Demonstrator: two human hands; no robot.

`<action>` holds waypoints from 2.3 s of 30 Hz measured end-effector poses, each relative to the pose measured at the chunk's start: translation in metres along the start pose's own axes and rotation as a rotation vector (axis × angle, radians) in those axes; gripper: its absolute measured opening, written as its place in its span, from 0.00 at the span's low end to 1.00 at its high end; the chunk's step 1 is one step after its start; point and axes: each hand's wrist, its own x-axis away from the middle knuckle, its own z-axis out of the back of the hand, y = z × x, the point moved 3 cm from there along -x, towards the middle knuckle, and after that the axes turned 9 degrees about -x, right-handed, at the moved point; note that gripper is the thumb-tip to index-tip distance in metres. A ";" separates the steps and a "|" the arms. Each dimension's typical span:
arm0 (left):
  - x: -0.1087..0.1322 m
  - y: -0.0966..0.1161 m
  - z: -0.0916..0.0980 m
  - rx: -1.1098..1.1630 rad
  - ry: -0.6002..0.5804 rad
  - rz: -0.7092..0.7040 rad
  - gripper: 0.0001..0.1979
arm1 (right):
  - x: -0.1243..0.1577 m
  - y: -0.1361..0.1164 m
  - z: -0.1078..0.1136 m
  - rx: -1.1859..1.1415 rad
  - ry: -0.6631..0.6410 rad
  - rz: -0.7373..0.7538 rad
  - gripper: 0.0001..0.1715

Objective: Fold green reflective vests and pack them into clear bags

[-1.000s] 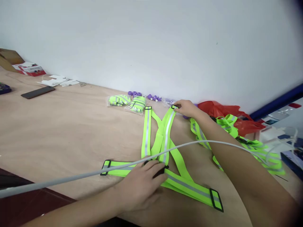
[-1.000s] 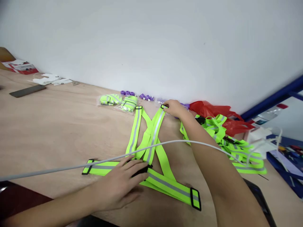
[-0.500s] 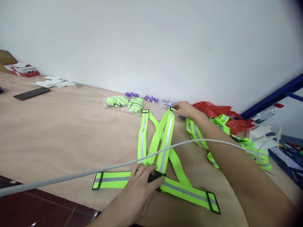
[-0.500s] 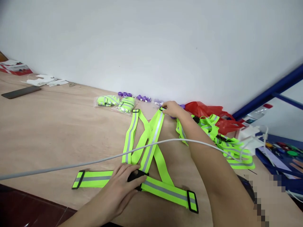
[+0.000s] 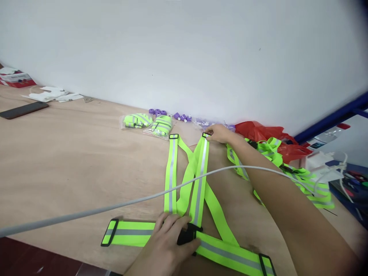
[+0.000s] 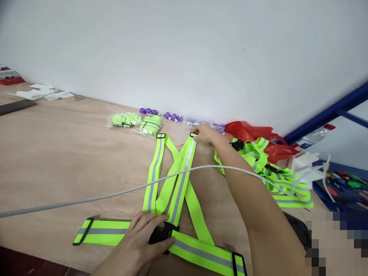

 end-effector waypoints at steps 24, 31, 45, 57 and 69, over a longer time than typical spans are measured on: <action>0.022 0.000 -0.011 -0.026 -0.101 -0.001 0.22 | 0.017 -0.027 -0.006 0.148 0.007 0.120 0.14; 0.026 0.008 -0.023 -0.056 0.094 -0.001 0.13 | 0.026 -0.039 -0.018 0.188 -0.072 0.038 0.17; 0.018 0.015 0.004 -0.225 0.010 -0.157 0.24 | 0.023 -0.158 -0.035 0.202 0.089 0.267 0.25; 0.020 0.006 -0.005 -0.190 0.089 -0.162 0.19 | 0.006 -0.165 -0.063 0.272 -0.003 0.229 0.17; 0.022 0.009 -0.003 -0.248 0.105 -0.192 0.20 | 0.003 -0.144 -0.054 0.313 -0.040 0.162 0.12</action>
